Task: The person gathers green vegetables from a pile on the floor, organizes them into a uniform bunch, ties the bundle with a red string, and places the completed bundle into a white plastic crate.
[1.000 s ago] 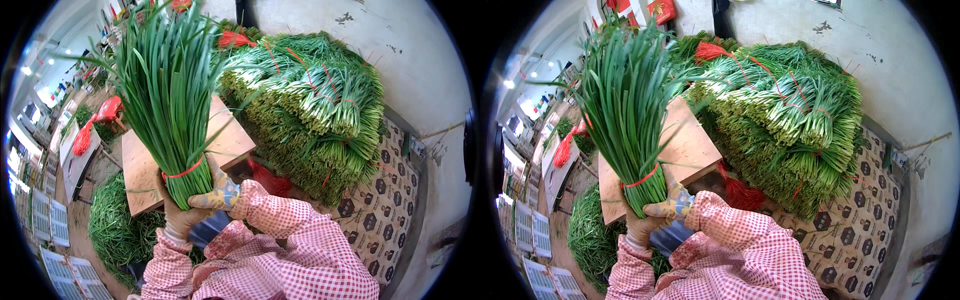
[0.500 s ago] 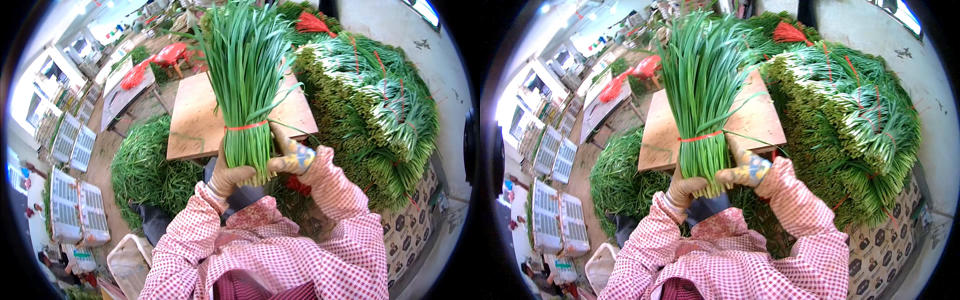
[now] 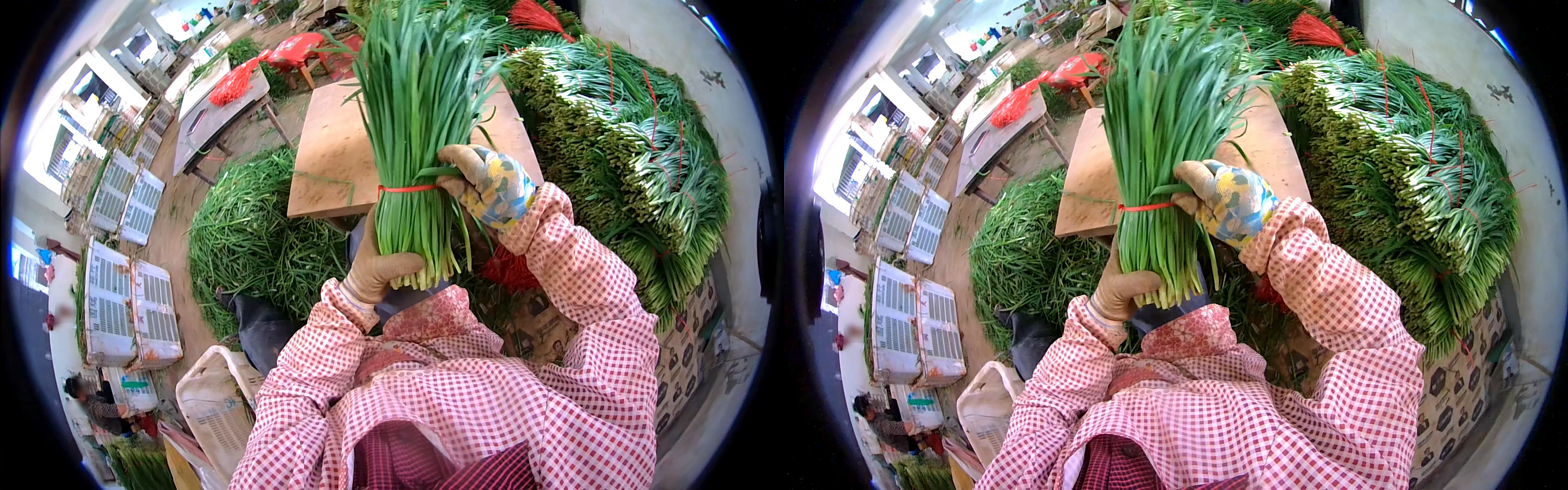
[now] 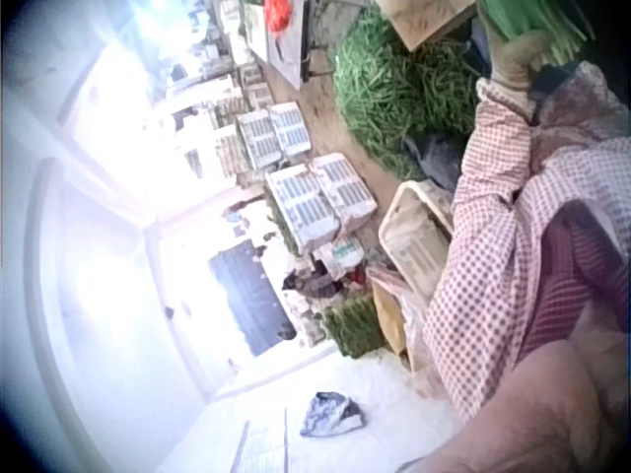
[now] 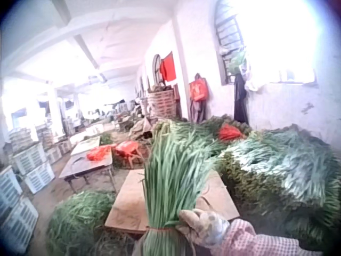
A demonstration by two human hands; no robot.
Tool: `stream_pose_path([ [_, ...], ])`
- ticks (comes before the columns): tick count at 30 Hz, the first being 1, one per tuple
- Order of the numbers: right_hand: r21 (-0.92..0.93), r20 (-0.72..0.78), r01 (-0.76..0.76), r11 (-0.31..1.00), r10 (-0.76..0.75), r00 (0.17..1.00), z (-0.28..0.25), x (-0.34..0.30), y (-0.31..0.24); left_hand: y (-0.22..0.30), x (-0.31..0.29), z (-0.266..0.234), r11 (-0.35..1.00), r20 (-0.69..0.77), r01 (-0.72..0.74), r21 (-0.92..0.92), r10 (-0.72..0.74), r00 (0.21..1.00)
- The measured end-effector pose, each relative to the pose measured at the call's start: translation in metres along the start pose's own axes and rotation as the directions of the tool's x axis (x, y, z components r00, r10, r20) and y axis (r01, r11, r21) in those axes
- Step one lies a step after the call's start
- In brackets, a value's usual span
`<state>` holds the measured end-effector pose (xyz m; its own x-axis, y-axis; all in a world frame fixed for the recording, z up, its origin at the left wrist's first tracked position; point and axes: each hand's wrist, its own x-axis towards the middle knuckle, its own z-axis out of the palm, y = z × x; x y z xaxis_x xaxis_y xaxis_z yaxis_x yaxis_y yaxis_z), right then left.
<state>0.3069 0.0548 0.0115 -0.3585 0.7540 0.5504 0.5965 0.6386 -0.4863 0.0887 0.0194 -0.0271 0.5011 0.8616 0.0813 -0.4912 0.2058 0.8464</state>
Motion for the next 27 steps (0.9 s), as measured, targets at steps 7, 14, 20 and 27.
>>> stream_pose_path([
  [7,0.757,-0.228,-0.201,0.622,0.539,0.811,-0.011,0.026,0.012,-0.015,-0.017,-0.029,0.995,-0.049,0.030,0.099,-0.025,0.998],
  [14,0.333,0.207,-0.450,0.829,0.402,0.892,0.003,0.030,-0.003,-0.022,-0.024,-0.026,0.968,-0.187,0.017,0.252,0.032,0.982],
  [20,0.526,0.142,-0.347,0.777,0.322,0.936,0.025,0.034,-0.003,-0.027,-0.029,-0.037,0.975,-0.221,0.017,0.222,0.033,0.975],
  [27,0.950,-0.025,-0.186,0.251,0.655,0.755,0.019,0.059,-0.010,-0.007,-0.034,-0.034,1.000,-0.116,0.007,-0.027,-0.010,0.993],
])
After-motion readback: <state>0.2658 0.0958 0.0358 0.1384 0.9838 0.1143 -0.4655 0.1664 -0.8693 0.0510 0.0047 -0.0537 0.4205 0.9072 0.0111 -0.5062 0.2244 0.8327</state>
